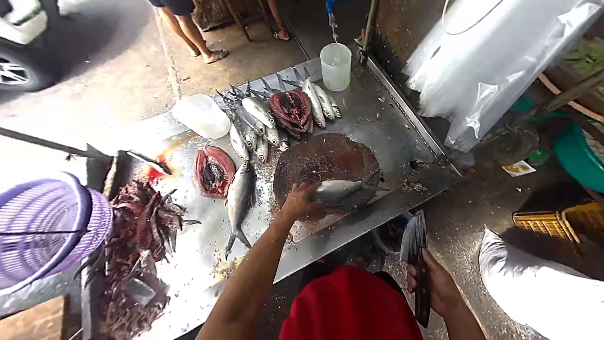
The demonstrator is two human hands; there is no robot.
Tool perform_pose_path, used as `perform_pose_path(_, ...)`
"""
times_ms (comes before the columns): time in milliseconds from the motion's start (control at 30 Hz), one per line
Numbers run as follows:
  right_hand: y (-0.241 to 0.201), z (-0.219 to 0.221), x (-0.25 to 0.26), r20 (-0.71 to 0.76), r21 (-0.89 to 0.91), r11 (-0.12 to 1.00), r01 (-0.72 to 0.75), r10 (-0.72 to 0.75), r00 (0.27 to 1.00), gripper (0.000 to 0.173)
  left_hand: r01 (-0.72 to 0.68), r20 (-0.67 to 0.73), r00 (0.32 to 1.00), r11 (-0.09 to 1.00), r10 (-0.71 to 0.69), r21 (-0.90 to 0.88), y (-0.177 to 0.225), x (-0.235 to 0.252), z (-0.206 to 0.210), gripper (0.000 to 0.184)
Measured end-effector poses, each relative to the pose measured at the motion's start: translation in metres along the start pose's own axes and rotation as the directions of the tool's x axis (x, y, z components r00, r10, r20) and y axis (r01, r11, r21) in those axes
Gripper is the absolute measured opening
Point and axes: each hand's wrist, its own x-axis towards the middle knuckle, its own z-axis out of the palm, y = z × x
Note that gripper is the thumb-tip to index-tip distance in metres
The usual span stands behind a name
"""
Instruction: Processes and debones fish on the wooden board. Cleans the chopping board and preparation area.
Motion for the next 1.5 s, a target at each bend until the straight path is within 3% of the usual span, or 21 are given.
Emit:
perform_pose_path(67,-0.03,0.009,0.014,0.039,-0.258,0.964,0.06,-0.052,0.998,0.042,0.08,-0.051,0.995,0.997,-0.081,-0.017,0.006,0.007,-0.003,0.057)
perform_pose_path(100,-0.045,0.016,0.022,0.072,-0.44,0.889,0.124,-0.102,0.992,0.043,0.108,-0.102,0.989,0.994,-0.109,-0.019,0.013,0.012,-0.003,0.051)
perform_pose_path(133,-0.059,0.026,0.03,0.118,-0.64,0.742,0.201,-0.164,0.979,0.044,0.122,-0.157,0.98,0.992,-0.123,-0.018,0.019,0.017,-0.002,0.046)
perform_pose_path(200,-0.086,0.049,0.043,0.257,-0.9,0.291,0.325,-0.248,0.934,0.048,0.123,-0.236,0.964,0.992,-0.122,-0.008,0.025,0.027,-0.001,0.04)
perform_pose_path(267,-0.105,0.072,0.051,0.391,-0.92,-0.082,0.383,-0.25,0.886,0.051,0.13,-0.259,0.958,0.992,-0.125,0.0,0.025,0.035,-0.001,0.04)
perform_pose_path(333,-0.115,0.091,0.057,0.469,-0.863,-0.325,0.386,-0.233,0.852,0.052,0.131,-0.254,0.959,0.991,-0.125,0.006,0.024,0.037,-0.003,0.04)
perform_pose_path(400,-0.124,0.111,0.06,0.477,-0.8,-0.501,0.33,-0.197,0.856,0.051,0.112,-0.272,0.957,0.994,-0.102,0.019,0.022,0.035,0.001,0.039)
perform_pose_path(500,-0.136,0.143,0.066,0.478,-0.697,-0.656,0.288,-0.127,0.869,0.05,0.074,-0.323,0.945,0.996,-0.055,0.047,0.015,0.035,0.006,0.038)
perform_pose_path(633,-0.139,0.178,0.079,0.446,-0.613,-0.743,0.27,-0.042,0.894,0.048,0.073,-0.326,0.944,0.996,-0.054,0.045,0.013,0.035,0.009,0.038)
perform_pose_path(833,-0.135,0.205,0.106,0.384,-0.597,-0.758,0.263,0.018,0.923,0.048,0.068,-0.318,0.947,0.996,-0.047,0.056,0.013,0.036,0.008,0.037)
perform_pose_path(1500,-0.156,0.138,0.116,0.302,-0.674,-0.726,0.14,-0.097,0.948,0.051,0.165,-0.268,0.951,0.986,-0.154,0.018,0.022,0.047,-0.002,0.038)
